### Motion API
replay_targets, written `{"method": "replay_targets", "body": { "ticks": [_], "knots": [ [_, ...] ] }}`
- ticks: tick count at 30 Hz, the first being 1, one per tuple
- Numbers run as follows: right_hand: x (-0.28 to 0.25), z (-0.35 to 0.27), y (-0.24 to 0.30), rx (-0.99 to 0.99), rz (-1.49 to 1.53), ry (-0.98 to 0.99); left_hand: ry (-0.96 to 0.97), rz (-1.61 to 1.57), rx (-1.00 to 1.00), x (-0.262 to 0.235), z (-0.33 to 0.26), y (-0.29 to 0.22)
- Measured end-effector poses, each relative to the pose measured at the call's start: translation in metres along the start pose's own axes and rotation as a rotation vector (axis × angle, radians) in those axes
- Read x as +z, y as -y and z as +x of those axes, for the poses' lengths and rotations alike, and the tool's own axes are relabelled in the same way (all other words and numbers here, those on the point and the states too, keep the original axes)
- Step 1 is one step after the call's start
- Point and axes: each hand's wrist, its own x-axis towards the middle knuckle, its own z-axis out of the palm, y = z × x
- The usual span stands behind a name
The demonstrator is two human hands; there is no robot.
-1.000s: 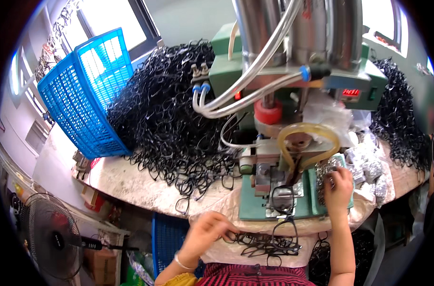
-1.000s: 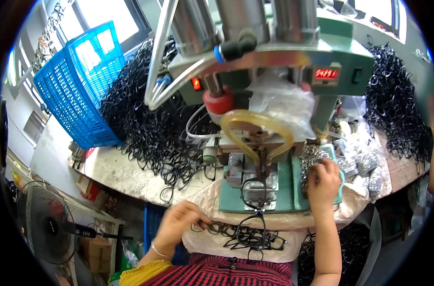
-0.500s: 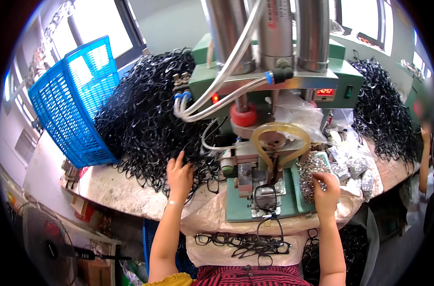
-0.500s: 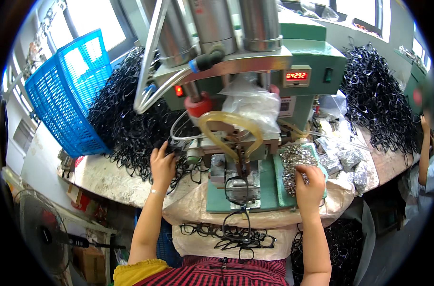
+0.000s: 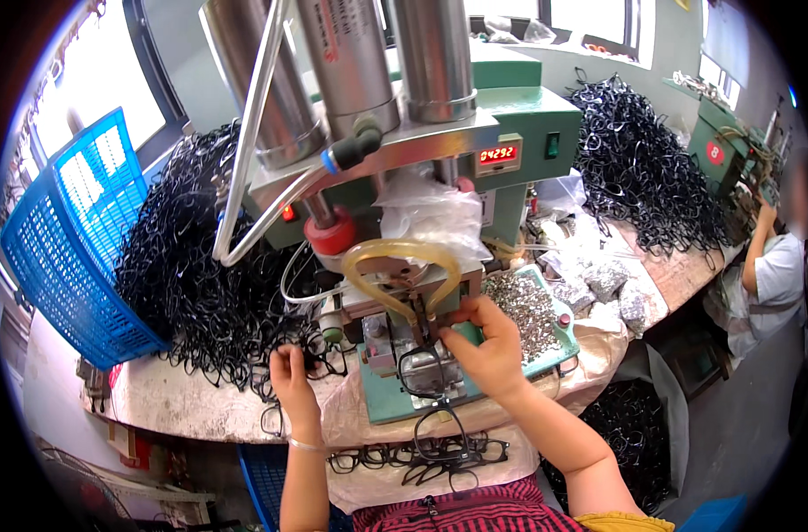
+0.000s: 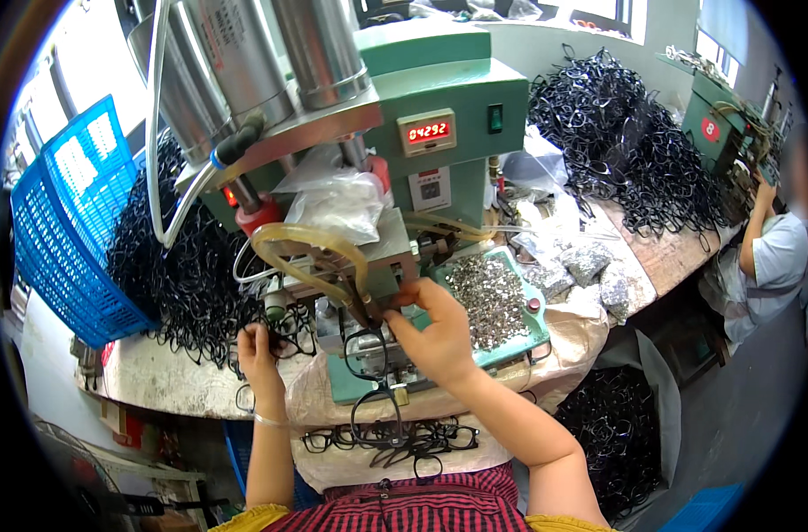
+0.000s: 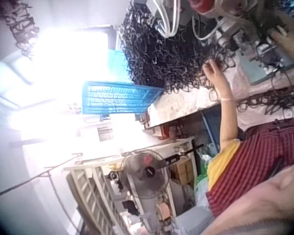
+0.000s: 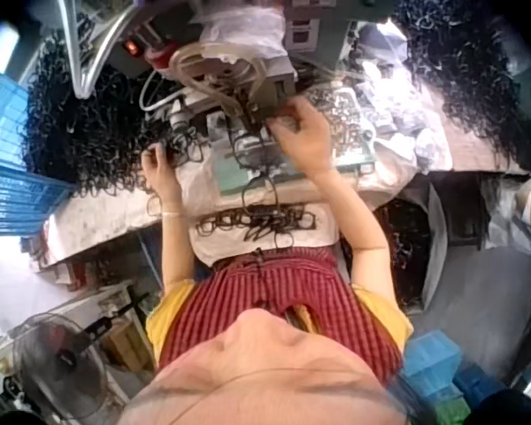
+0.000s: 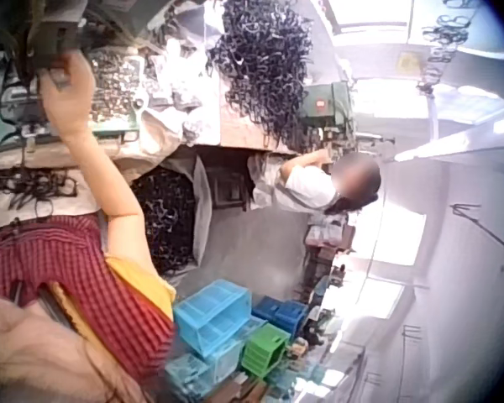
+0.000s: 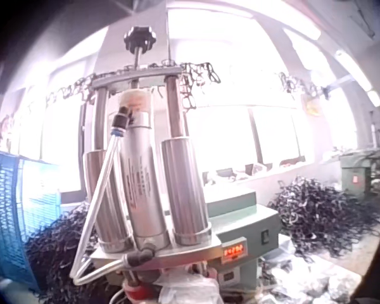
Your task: The person repeatedly picks up black eyeglass frames and small metal components, places them into a press machine, and removes the assembled units. The process is continuous and repetitive, with the person handling frames and components one at a time.
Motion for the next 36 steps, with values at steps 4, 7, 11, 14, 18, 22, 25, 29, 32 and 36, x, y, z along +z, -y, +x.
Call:
{"method": "replay_targets", "body": {
  "ticks": [4,7,11,14,18,22,25,29,32,36],
  "knots": [
    [0.011,-0.013,-0.009,0.123,0.147,-0.039,-0.026,-0.107,-0.087,0.005,-0.021,-0.001],
    [0.010,-0.010,0.003,0.193,0.206,0.025,0.002,-0.176,0.064,0.029,-0.024,-0.040],
    [0.017,-0.010,0.020,0.278,0.410,0.016,0.136,-0.223,0.534,0.047,-0.041,-0.098],
    [0.008,-0.020,0.035,0.253,0.357,0.094,0.191,-0.110,0.842,0.058,-0.057,-0.121],
    [-0.024,-0.007,0.024,0.053,-0.101,0.258,0.669,0.250,0.942,0.072,-0.059,-0.114],
    [-0.073,-0.013,-0.055,-0.001,-0.929,0.049,0.777,0.349,1.064,0.090,-0.058,-0.095],
    [-0.090,-0.021,-0.081,-0.074,-0.803,-0.076,0.832,0.347,1.052,0.093,-0.053,-0.095],
    [-0.074,-0.015,-0.078,-0.247,-0.767,-0.005,0.815,0.331,1.024,0.090,-0.054,-0.096],
    [-0.063,-0.004,-0.085,-0.428,-0.886,0.223,0.788,0.335,1.009,0.087,-0.059,-0.090],
    [-0.070,0.013,-0.086,-0.472,-0.895,0.090,0.653,0.420,0.866,0.066,-0.099,-0.086]
  ]
}}
